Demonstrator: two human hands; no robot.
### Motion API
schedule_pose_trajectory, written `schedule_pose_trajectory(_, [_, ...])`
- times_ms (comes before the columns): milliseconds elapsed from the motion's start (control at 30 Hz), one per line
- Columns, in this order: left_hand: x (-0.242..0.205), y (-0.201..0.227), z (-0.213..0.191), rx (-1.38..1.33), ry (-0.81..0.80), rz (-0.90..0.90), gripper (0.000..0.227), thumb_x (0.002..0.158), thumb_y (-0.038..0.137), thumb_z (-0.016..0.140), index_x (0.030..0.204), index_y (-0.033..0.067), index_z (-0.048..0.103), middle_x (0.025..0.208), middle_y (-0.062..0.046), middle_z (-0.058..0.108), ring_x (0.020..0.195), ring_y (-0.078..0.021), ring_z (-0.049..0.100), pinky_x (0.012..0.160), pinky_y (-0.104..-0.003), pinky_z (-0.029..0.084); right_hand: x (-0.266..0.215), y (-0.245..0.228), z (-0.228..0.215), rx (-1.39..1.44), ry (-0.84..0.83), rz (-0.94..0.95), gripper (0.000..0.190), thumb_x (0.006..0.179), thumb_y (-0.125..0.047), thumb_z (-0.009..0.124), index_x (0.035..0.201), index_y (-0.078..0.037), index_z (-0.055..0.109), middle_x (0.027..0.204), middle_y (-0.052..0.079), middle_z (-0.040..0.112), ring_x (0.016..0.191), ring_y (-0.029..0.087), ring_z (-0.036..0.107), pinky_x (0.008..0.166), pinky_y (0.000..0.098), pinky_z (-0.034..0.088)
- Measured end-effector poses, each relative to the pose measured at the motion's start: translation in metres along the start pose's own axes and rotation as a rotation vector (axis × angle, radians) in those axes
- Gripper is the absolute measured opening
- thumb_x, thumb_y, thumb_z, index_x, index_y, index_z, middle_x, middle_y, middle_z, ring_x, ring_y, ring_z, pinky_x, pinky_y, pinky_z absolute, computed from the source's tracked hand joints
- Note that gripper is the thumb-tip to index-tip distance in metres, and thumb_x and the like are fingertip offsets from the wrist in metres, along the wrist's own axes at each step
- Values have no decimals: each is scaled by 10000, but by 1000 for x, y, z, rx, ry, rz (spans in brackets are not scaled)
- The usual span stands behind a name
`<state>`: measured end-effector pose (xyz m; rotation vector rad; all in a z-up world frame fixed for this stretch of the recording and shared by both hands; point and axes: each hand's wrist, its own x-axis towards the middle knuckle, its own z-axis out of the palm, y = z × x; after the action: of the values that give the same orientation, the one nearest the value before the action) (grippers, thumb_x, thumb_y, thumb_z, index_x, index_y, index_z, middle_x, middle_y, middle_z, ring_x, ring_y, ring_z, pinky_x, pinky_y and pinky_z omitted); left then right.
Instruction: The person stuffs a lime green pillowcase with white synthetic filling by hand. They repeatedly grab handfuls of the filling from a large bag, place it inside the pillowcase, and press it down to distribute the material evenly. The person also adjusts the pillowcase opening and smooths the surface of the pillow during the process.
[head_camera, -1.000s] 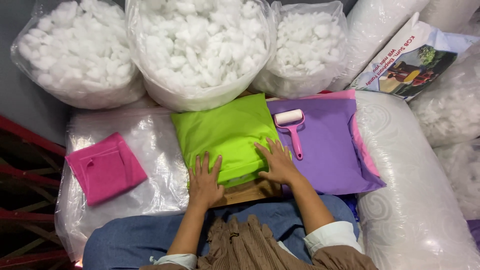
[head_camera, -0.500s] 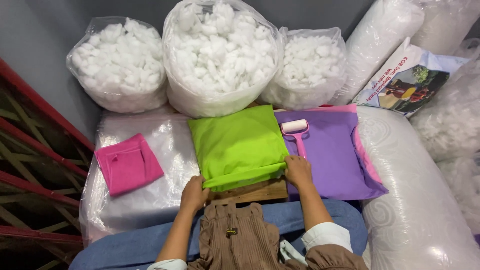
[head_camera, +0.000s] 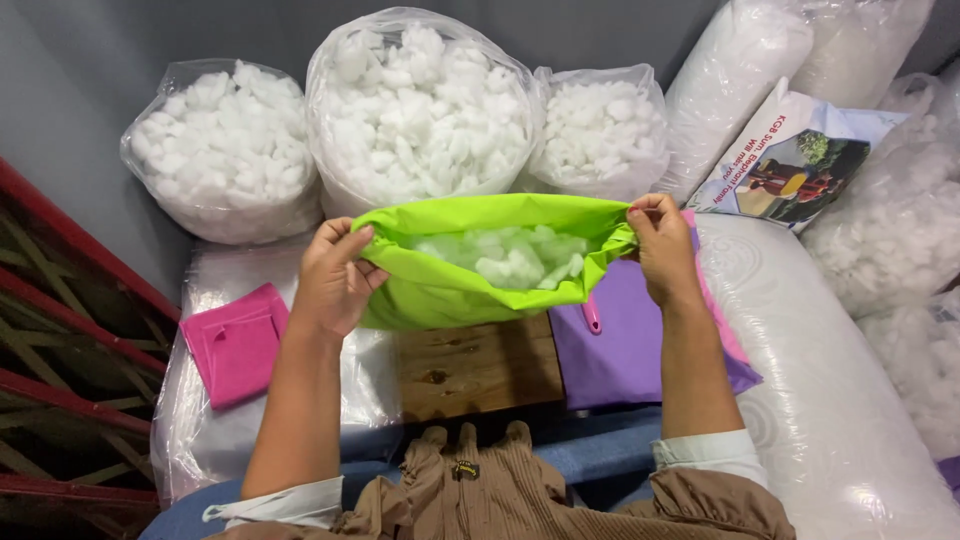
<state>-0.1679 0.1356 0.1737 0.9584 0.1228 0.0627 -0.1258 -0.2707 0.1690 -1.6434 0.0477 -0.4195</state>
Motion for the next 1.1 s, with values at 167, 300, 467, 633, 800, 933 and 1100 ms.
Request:
schedule_pose_trajectory(167, [12,-6,-19,-31,-26,28,268,880,54,723,1106,103,587,941,-27,658,789,-176,753,718,-298,652,5,20,-1,-83,-51,-15,45,1048,-155,576,1066,-113,575,893,-19,546,731,80,579,548,226,562])
schedule_pose_trajectory(300, [45,-36,-36,449,187,218,235,765,23,720,995,46,683,806,-39,616,676,-126,651,586,-232,594,20,43,-13,-365,-34,-174,36,994,-131,672,1017,-105,681,843,48,659,745,143,588,629,319,502])
schedule_pose_trajectory(467, [-8,10,-26,857,344,550,194,747,41,683,925,113,656,814,-56,652,682,-199,674,597,-319,542,-24,-33,-15,-431,137,-528,51,1033,-80,745,1083,-73,738,852,64,624,768,144,566,715,295,510])
schedule_pose_trajectory(633, [-61,-17,-50,1091,373,393,389,817,-7,639,1201,48,614,1018,-277,683,917,-490,698,783,-556,557,-69,26,-24,-625,123,-692,225,967,-16,765,1142,-155,793,926,53,661,818,230,645,771,332,540])
schedule_pose_trajectory(800, [-48,-141,-157,1313,173,-51,173,810,70,636,940,142,724,902,-157,650,832,-366,722,795,-447,569,-102,185,-16,-1026,-432,-107,220,982,-177,592,1147,-271,702,1046,53,680,1030,306,707,889,460,578])
schedule_pose_trajectory(933, [-61,-183,-182,1205,233,-238,113,734,40,504,741,148,535,846,-97,633,687,-269,647,631,-395,459,-111,203,-4,-1037,-520,-51,197,961,-261,547,1123,-237,656,985,90,619,891,363,639,733,494,500])
schedule_pose_trajectory(1100, [-63,-203,-189,1250,217,-381,197,765,165,599,949,210,653,1303,-94,527,925,-277,672,871,-365,514,-117,209,3,-1060,-466,194,385,909,-192,488,1261,-278,616,1178,119,595,969,375,659,846,514,508])
